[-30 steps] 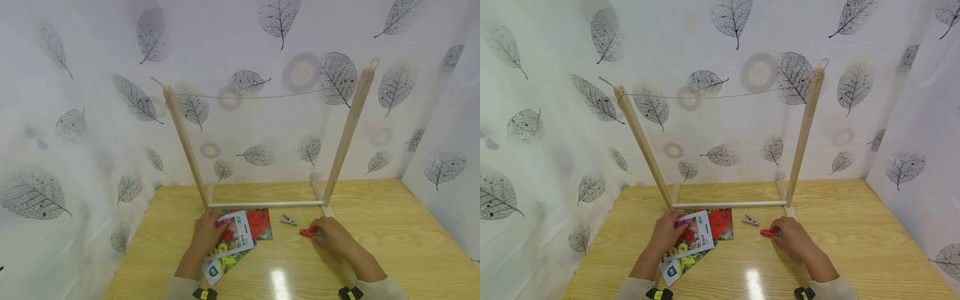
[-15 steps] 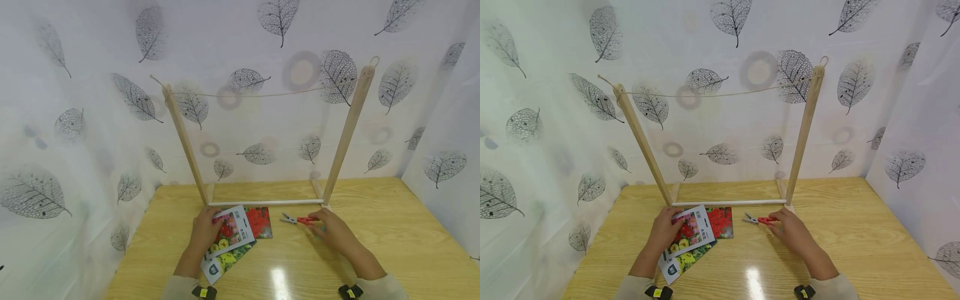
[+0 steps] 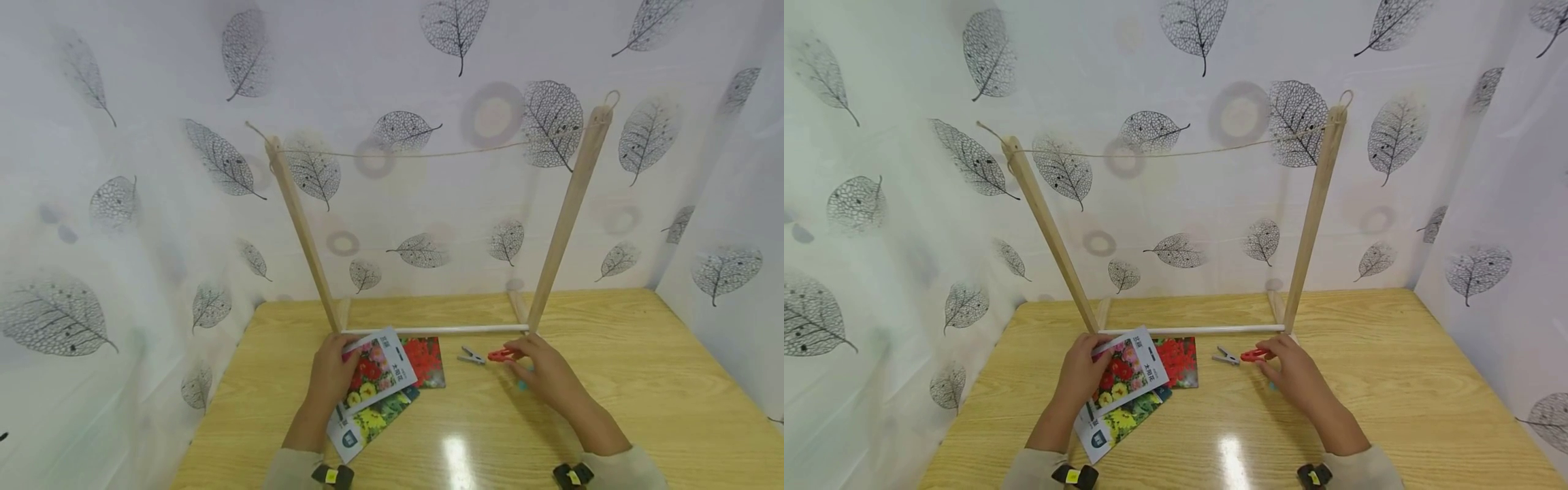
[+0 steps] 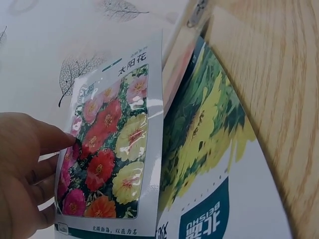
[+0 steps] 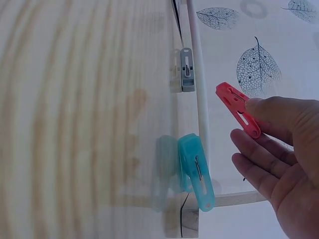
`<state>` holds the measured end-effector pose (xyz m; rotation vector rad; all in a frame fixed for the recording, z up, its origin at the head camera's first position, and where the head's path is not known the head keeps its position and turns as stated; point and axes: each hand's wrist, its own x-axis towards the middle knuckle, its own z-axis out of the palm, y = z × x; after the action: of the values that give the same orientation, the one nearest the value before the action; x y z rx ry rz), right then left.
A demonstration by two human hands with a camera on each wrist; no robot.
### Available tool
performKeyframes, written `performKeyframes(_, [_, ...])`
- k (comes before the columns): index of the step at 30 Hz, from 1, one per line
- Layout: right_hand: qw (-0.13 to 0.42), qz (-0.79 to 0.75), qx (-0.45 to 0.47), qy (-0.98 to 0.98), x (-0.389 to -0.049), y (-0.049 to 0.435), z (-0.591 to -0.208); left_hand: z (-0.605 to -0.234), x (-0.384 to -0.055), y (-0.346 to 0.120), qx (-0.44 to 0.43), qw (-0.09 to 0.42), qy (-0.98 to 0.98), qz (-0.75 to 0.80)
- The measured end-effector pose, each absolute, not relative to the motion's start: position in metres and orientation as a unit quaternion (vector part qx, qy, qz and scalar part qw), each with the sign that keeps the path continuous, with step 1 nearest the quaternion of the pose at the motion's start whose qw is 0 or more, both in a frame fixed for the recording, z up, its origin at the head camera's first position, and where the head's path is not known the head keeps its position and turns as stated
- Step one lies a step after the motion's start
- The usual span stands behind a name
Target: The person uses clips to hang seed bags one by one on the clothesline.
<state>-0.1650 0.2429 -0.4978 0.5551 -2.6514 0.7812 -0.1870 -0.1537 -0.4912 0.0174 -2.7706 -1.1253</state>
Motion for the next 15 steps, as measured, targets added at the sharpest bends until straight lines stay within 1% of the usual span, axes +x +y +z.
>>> performKeyframes(4, [0.176,0.273,0.204,-0.923,-0.1654,0.2428,-0.4958,-0.4912,-0.1886,-0.1547,0.006,0.087,-0.921,-0.380])
performKeyframes(7, [0.177,0.272,0.203,-0.924,-0.1652,0.2434,-0.4958,-0.4906,-0.1883,-0.1554,0.004,0.098,-0.918,-0.384])
performKeyframes(15, [0.143,0.289,0.192,-0.927,-0.1654,0.2443,-0.4943,-0.4846,-0.1858,-0.1570,0.017,0.112,-0.901,-0.418])
